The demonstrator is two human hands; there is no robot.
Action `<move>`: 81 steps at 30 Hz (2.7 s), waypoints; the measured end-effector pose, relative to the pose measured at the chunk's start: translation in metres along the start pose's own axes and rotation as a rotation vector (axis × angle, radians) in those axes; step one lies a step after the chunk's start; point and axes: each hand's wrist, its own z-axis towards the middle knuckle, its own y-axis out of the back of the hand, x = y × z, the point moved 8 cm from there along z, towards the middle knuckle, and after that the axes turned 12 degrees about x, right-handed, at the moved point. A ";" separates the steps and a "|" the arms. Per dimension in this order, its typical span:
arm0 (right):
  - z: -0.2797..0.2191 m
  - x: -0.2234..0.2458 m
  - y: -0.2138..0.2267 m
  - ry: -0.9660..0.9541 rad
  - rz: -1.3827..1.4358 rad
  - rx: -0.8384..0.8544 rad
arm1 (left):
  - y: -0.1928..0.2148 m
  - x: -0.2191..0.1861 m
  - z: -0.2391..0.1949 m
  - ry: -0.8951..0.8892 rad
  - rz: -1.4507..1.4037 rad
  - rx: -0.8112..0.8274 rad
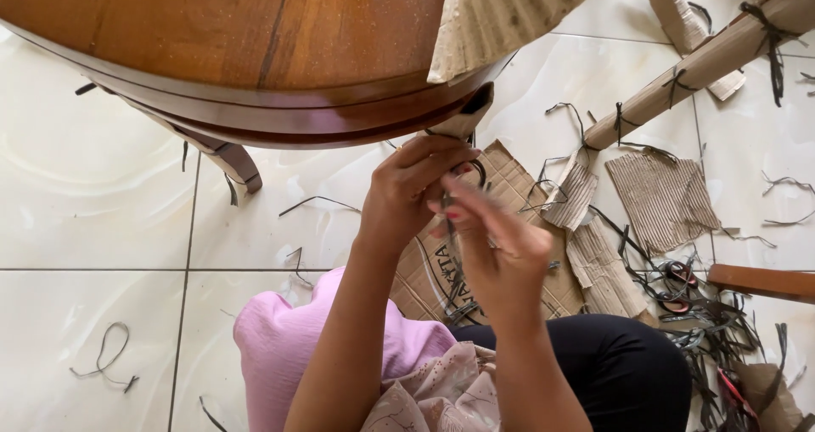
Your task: Wrapping wooden chair legs with protective cardboard and securing them with plastic ties.
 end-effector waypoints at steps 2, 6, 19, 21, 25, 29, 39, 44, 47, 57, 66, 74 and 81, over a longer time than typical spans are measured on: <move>0.000 -0.006 0.014 -0.025 -0.033 -0.017 | -0.001 0.004 -0.001 0.035 -0.022 0.008; 0.012 -0.026 0.024 -0.076 -0.136 0.016 | 0.003 0.002 0.003 0.092 -0.027 0.017; 0.022 -0.056 0.000 -0.137 -0.003 -0.086 | 0.022 -0.012 0.005 0.110 -0.111 0.030; 0.016 -0.082 -0.004 -0.211 0.277 -0.160 | 0.023 -0.008 0.002 0.110 -0.121 0.017; 0.001 -0.132 -0.024 -0.359 0.900 -0.225 | 0.028 0.002 -0.001 0.138 -0.187 0.054; 0.004 -0.135 -0.037 -0.497 1.270 -0.092 | 0.023 0.016 -0.005 0.183 -0.279 0.087; 0.010 -0.086 -0.027 -0.445 1.096 -0.097 | 0.025 0.024 -0.010 0.202 -0.278 0.058; 0.005 -0.079 -0.029 -0.411 1.026 -0.212 | 0.026 0.022 -0.014 0.175 -0.257 0.046; -0.001 -0.094 -0.030 -0.394 0.918 -0.196 | 0.026 0.027 -0.016 0.165 -0.249 0.025; 0.006 -0.030 -0.015 -0.138 0.142 -0.019 | 0.030 0.083 -0.046 0.591 -0.568 -0.332; 0.008 -0.063 -0.003 0.311 -0.363 0.301 | -0.017 0.180 -0.095 0.792 -1.132 -0.896; 0.053 -0.080 0.009 0.401 -0.565 0.258 | -0.014 0.215 -0.115 0.665 -1.151 -0.912; 0.061 -0.082 0.000 0.306 -0.400 0.107 | -0.016 0.152 -0.086 0.769 -1.172 -0.755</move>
